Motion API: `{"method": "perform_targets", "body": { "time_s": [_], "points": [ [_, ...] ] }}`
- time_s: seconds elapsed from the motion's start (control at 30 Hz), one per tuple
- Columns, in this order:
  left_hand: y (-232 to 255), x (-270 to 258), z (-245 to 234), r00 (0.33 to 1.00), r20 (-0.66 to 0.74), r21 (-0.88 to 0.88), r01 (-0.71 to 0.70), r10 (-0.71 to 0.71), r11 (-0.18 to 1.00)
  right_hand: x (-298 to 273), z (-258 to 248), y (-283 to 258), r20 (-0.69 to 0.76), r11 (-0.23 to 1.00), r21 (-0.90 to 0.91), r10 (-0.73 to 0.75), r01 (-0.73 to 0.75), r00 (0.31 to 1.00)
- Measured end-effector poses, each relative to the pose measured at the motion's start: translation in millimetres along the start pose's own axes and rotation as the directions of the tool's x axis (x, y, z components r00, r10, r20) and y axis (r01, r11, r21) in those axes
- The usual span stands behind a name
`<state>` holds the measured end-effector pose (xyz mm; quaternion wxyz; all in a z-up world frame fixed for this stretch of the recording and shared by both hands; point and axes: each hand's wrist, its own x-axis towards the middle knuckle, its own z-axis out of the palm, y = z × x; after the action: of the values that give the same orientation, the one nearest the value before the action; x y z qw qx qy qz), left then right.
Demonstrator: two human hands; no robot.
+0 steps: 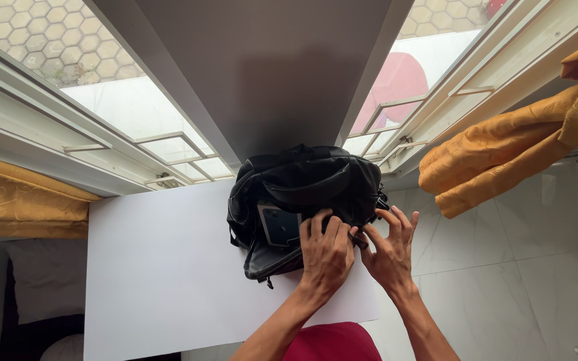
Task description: The person unzips a black backpack on a small white table and removes its contents one at a time, placing a charging cable, a phone, bottles, a small cable, and wired earbuds onto the table, coiling the longer cable by hand as they go.
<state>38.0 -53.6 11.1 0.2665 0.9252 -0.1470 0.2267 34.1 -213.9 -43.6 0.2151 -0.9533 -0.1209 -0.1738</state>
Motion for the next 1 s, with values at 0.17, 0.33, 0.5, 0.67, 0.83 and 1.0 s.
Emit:
{"method": "perform_targets", "body": {
  "time_s": [0.17,0.33,0.5,0.67,0.83,1.0],
  "points": [
    [-6,4,-4,1.000,-0.015,0.024,0.015,-0.014,1.000,1,1,2,-0.011,1.000,-0.019,0.001,-0.001,1.000],
    [-16,1,-11,0.998,-0.006,0.010,0.068,-0.068,0.998,0,0,5,-0.009,0.999,-0.043,-0.009,0.008,1.000],
    [-20,-6,-20,0.989,-0.020,-0.022,0.147,-0.147,0.989,2,-7,0,0.012,0.998,-0.054,0.029,-0.029,0.999],
    [-17,-8,-23,0.986,-0.004,-0.062,0.164,-0.165,0.984,7,-14,-19,-0.026,0.992,0.109,-0.060,0.063,0.998],
    [-17,-8,-21,0.989,-0.003,-0.064,0.145,-0.145,0.987,15,-2,-39,-0.043,0.990,0.105,-0.089,0.094,0.995],
    [-21,-5,-24,0.988,0.012,-0.099,0.156,-0.155,0.983,17,0,-42,-0.061,0.997,0.057,-0.054,0.058,0.997]
  ]
}}
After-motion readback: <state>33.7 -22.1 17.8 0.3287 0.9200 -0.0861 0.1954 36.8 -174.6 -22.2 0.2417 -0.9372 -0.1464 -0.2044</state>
